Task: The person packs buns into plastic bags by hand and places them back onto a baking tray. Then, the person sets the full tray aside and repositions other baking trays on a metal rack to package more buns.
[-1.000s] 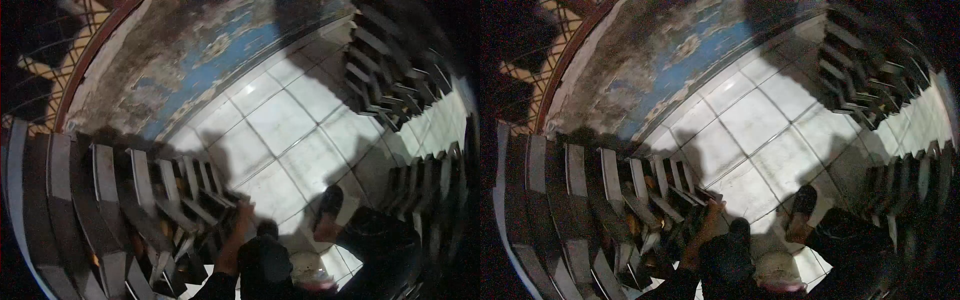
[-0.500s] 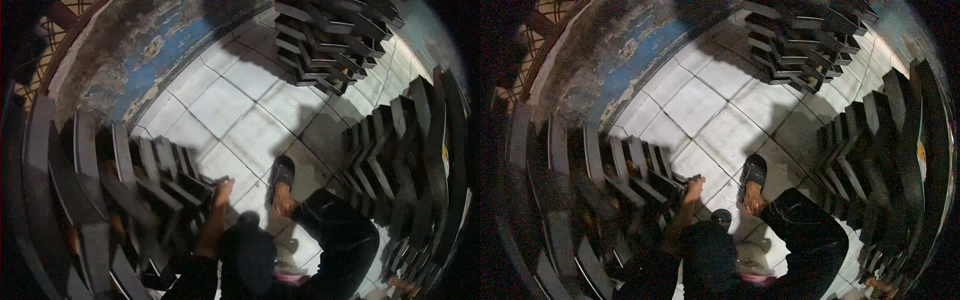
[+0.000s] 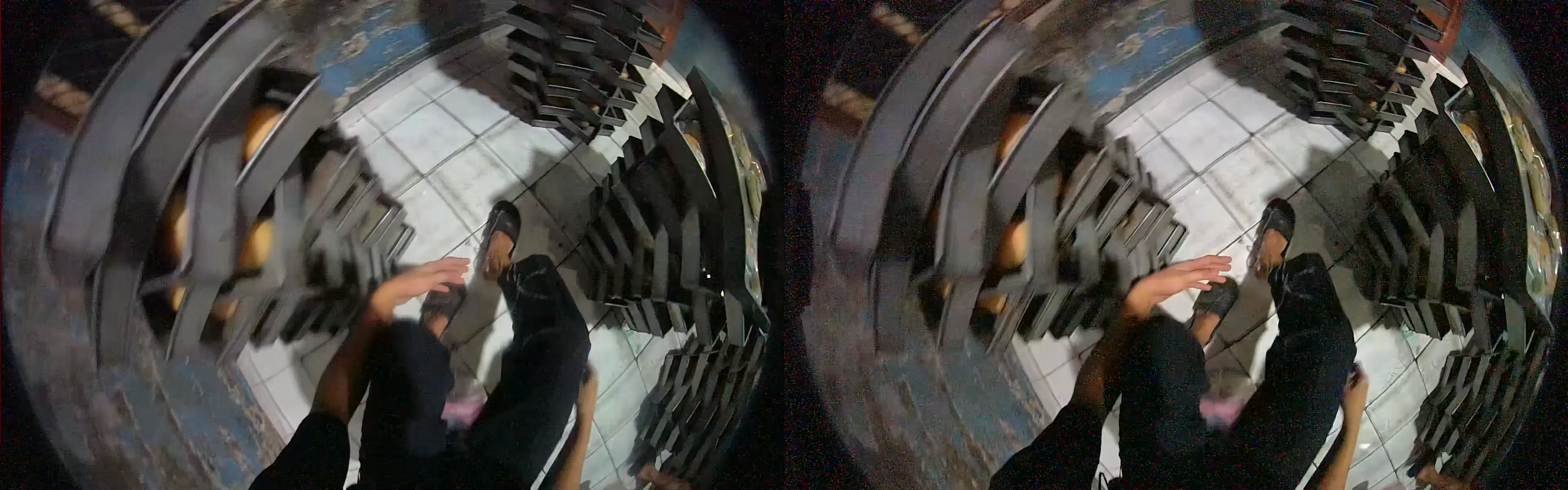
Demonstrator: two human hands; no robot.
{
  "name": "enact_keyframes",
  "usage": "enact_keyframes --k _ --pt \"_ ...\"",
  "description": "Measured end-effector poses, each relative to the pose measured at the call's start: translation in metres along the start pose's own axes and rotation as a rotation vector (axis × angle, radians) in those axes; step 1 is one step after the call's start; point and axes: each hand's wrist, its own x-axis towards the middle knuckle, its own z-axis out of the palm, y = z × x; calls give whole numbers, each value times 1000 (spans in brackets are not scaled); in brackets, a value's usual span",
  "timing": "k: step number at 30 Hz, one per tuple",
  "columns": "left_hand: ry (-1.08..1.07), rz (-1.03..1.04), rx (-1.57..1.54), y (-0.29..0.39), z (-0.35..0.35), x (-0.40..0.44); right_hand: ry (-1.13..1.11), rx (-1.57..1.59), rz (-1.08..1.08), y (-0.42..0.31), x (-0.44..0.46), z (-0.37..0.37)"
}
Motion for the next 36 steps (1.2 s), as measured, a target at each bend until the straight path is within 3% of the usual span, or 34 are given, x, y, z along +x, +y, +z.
enact_keyframes --k 3,5,7,9,12,15,17,19,23,25,26,28,29,31,33,36 --pt "-113 245 58 44 44 -146 26 1 -133 -71 16 -43" --pt "-29 334 99 49 72 -237 90 168 -295 -134 13 -63" --pt "281 508 458 58 110 -334 74 261 -398 -186 -2 -79" --pt "408 480 511 55 149 -423 66 368 -502 -232 -13 -87" --pt "857 129 690 29 174 -536 15 206 -547 -268 -34 -96" --pt "1614 -195 648 -6 182 -622 -102 227 -633 -287 -37 -98" --pt "1886 -291 731 -24 185 -679 -204 259 -652 -288 -36 -94" --pt "2009 -284 746 -42 190 -732 -266 297 -637 -290 -37 -87" --pt "2228 -451 1049 -87 171 -845 -280 269 -655 -301 -55 -76" --pt "2249 -506 1369 -115 153 -919 -333 289 -670 -312 -71 -76" --pt "2245 -512 1352 -123 149 -935 -376 335 -682 -319 -77 -75" --pt "2455 -1136 1528 -132 142 -959 -394 298 -725 -330 -81 -75" --pt "2463 -1132 1512 -139 137 -969 -413 270 -765 -337 -82 -75" --pt "2479 -1358 1611 -158 127 -990 -414 245 -774 -357 -94 -77" --pt "2490 -1342 1624 -169 119 -1001 -444 285 -749 -379 -115 -76" --pt "2053 -2026 1397 -152 127 -988 -509 295 -759 -398 -121 -69"
